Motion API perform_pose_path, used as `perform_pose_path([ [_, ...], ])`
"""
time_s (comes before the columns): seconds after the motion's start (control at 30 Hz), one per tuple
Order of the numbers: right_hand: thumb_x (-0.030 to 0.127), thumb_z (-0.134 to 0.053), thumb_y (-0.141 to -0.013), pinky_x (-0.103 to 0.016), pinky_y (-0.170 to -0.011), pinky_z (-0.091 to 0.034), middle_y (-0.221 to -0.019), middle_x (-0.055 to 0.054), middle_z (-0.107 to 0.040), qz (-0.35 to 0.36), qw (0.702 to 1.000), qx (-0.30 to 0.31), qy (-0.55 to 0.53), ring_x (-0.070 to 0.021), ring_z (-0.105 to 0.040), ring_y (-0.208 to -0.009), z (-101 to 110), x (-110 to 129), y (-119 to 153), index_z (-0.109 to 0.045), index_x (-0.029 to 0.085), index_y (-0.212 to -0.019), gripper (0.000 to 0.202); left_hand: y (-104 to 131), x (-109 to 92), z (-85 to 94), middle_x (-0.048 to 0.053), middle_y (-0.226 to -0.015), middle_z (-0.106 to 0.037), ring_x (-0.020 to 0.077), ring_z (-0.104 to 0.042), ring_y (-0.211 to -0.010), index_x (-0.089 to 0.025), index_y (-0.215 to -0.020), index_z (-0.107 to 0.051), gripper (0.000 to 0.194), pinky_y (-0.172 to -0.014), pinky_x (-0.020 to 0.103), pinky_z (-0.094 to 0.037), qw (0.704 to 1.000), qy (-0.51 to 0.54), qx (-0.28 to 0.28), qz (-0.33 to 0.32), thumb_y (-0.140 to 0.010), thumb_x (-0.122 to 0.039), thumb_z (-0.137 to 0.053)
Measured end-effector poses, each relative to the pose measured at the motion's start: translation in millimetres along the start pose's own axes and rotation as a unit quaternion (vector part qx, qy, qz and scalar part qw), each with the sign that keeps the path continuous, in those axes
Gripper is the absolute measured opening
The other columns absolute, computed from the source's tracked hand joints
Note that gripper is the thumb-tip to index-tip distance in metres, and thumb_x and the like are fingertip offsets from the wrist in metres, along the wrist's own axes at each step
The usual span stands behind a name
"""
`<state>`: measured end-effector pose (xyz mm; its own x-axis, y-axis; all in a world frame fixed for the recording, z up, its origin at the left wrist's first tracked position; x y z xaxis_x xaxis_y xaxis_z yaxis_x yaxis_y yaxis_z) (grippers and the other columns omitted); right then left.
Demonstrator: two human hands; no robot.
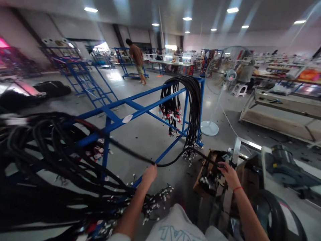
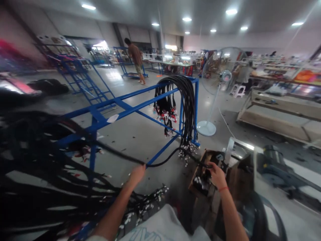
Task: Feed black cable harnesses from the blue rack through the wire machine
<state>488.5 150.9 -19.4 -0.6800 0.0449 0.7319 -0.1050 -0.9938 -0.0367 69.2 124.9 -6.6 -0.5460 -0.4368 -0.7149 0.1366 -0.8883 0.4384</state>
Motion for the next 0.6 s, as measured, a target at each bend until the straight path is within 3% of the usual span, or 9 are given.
perform_pose_path([
  [0.07,0.028,-0.044,-0.073,-0.035,-0.089,-0.05,-0.1,-0.009,-0.073,0.026,0.996,0.014,-0.083,-0.0245,-0.068,-0.099,24,7,14,-0.072,0.018,-0.103,0.042,7,1,-40.4,0.009,-0.063,-0.066,0.0246,-0.068,-0.074,-0.019,-0.057,-0.054,0.045,-0.068,0.033,-0.048,0.984,-0.065,0.163,0.034,-0.089,-0.049,-0.046],
  [0.13,0.025,-0.043,-0.072,-0.038,-0.097,-0.046,-0.109,-0.009,-0.071,0.04,0.988,0.021,-0.147,-0.0251,-0.064,-0.108,36,19,38,-0.073,0.019,-0.1,0.042,14,-26,-76.9,0.01,-0.071,-0.071,0.0222,-0.068,-0.073,-0.015,-0.065,-0.063,0.049,-0.066,0.03,-0.048,0.969,-0.024,0.248,-0.001,-0.089,-0.054,-0.045],
  [0.2,0.021,-0.042,-0.07,-0.041,-0.1,-0.044,-0.111,-0.009,-0.071,0.062,0.982,0.016,-0.178,-0.0255,-0.063,-0.111,36,36,67,-0.075,0.021,-0.091,0.039,18,-72,-115.1,0.011,-0.083,-0.074,0.0189,-0.068,-0.076,-0.013,-0.082,-0.067,0.055,-0.065,0.026,-0.048,0.952,0.082,0.292,-0.036,-0.09,-0.06,-0.04],
  [0.27,0.015,-0.042,-0.067,-0.044,-0.103,-0.041,-0.107,-0.006,-0.072,0.12,0.977,0.025,-0.176,-0.0254,-0.063,-0.108,24,59,100,-0.075,0.024,-0.081,0.037,16,-118,-151.9,0.012,-0.093,-0.073,0.0169,-0.067,-0.075,-0.013,-0.101,-0.063,0.054,-0.062,0.024,-0.049,0.93,0.215,0.297,-0.02,-0.089,-0.062,-0.044],
  [0.37,0.011,-0.046,-0.062,-0.044,-0.101,-0.041,-0.092,-0.004,-0.071,0.222,0.956,0.118,-0.15,-0.0248,-0.063,-0.099,-17,89,159,-0.073,0.028,-0.069,0.033,11,-172,-203.2,0.01,-0.085,-0.069,0.0124,-0.063,-0.063,-0.011,-0.107,-0.058,0.049,-0.055,0.021,-0.049,0.852,0.404,0.328,0.058,-0.094,-0.055,-0.04],
  [0.43,0.013,-0.05,-0.062,-0.04,-0.089,-0.047,-0.084,-0.006,-0.068,0.22,0.946,0.186,-0.148,-0.0246,-0.063,-0.09,-46,89,193,-0.069,0.027,-0.06,0.024,12,-195,-224.3,0.002,-0.067,-0.058,0.0065,-0.053,-0.049,-0.01,-0.1,-0.056,0.041,-0.046,0.015,-0.042,0.781,0.506,0.354,0.094,-0.099,-0.045,-0.034],
  [0.5,0.016,-0.052,-0.064,-0.037,-0.083,-0.048,-0.088,-0.008,-0.067,0.168,0.95,0.199,-0.174,-0.0241,-0.063,-0.09,-58,76,209,-0.065,0.024,-0.055,0.018,18,-207,-233.9,-0.006,-0.056,-0.04,0.0028,-0.036,-0.039,-0.012,-0.092,-0.054,0.031,-0.037,0.01,-0.029,0.733,0.553,0.383,0.098,-0.101,-0.035,-0.034],
  [0.6,0.025,-0.055,-0.076,-0.039,-0.093,-0.045,-0.112,-0.01,-0.065,0.055,0.948,0.089,-0.3,-0.0251,-0.06,-0.105,-31,53,191,-0.07,0.023,-0.073,0.015,44,-205,-238.4,-0.01,-0.054,-0.025,0.0029,-0.021,-0.037,-0.014,-0.086,-0.052,0.027,-0.034,0.011,-0.016,0.728,0.487,0.48,0.039,-0.097,-0.037,-0.044],
])
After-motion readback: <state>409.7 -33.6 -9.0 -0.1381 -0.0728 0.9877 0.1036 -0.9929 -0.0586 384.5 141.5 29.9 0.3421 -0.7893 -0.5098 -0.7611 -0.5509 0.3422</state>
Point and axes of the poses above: each hand's wrist, its own y-axis away from the middle knuckle, its own z-axis out of the back of the hand, x = y × z, the point moved 6 cm from there along -y, towards the middle knuckle
